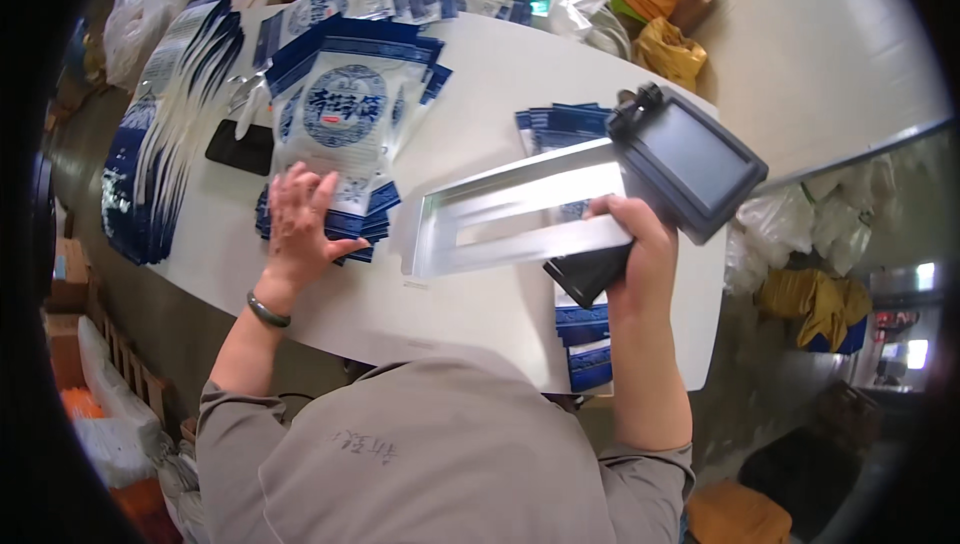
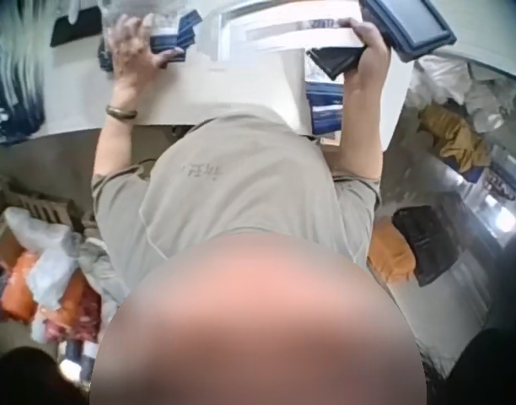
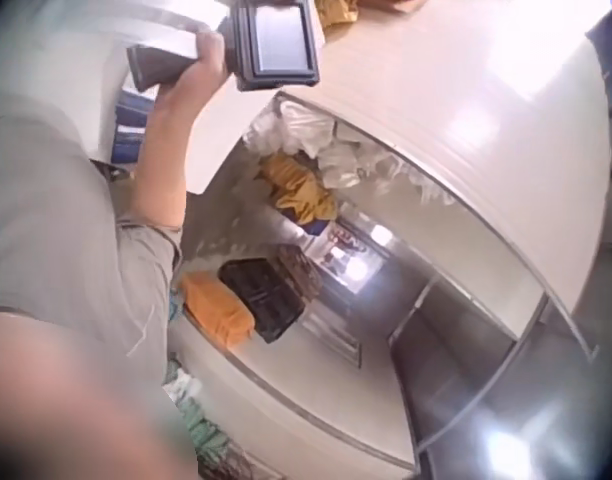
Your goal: Applying printed labels or codes to plastic bags using a handheld inkjet printer and a metal alignment guide.
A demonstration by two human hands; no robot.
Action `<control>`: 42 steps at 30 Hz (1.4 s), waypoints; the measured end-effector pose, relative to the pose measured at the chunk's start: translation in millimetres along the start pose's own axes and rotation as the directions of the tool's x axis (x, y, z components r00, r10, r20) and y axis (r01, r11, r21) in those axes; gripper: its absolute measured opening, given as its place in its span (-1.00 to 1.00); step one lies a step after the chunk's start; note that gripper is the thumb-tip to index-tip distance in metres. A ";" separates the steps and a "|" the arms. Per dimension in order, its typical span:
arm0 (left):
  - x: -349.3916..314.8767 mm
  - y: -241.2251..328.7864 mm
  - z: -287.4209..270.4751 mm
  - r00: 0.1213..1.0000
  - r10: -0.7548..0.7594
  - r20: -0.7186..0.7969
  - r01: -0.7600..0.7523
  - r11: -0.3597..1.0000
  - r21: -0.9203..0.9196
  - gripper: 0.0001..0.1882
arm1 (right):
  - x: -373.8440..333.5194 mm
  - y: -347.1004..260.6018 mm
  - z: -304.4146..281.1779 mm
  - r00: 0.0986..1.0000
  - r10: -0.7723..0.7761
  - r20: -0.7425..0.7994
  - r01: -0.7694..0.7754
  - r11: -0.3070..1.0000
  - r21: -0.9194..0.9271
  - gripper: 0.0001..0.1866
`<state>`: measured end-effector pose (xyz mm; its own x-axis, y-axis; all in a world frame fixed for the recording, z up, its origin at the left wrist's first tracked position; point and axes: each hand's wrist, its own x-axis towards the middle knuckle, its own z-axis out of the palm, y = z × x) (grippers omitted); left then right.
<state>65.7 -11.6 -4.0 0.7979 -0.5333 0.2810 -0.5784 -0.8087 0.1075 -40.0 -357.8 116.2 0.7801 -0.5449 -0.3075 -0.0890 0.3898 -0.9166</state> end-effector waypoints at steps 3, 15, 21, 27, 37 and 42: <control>5.2 6.3 -5.1 0.992 -0.122 0.023 0.119 0.986 0.117 0.18 | -11.5 -10.5 -44.2 0.997 0.021 -0.071 -0.008 0.986 0.167 -0.87; 33.2 111.7 -6.5 0.981 0.019 0.191 0.161 0.458 -0.874 -0.35 | -69.0 19.8 -193.3 0.965 0.029 -0.261 0.094 0.890 0.447 -0.81; 66.1 205.5 2.5 0.773 0.376 0.512 0.588 -0.121 -0.800 -0.48 | -65.0 53.7 -179.6 0.984 0.162 -0.079 -0.099 0.853 0.512 -0.79; 75.1 210.5 33.0 0.847 0.125 0.517 0.530 -0.124 -0.839 -0.65 | -66.2 43.0 -200.5 0.938 -0.099 -0.332 0.153 0.978 0.142 -0.55; 99.1 216.2 56.2 0.904 0.043 0.426 0.333 0.555 -0.762 -0.63 | -66.8 44.7 -189.2 0.946 -0.011 -0.324 0.082 0.975 0.206 -0.57; 105.2 216.3 56.5 0.895 0.059 0.442 0.289 0.677 -0.677 -0.65 | -68.6 45.8 -186.3 0.951 -0.013 -0.309 0.065 0.985 0.160 -0.58</control>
<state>34.2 -256.7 -5.1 0.7550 -0.6350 -0.1633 -0.2757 -0.5334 0.7997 -212.9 -440.9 47.7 0.5517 -0.7526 -0.3595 0.0623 0.4671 -0.8820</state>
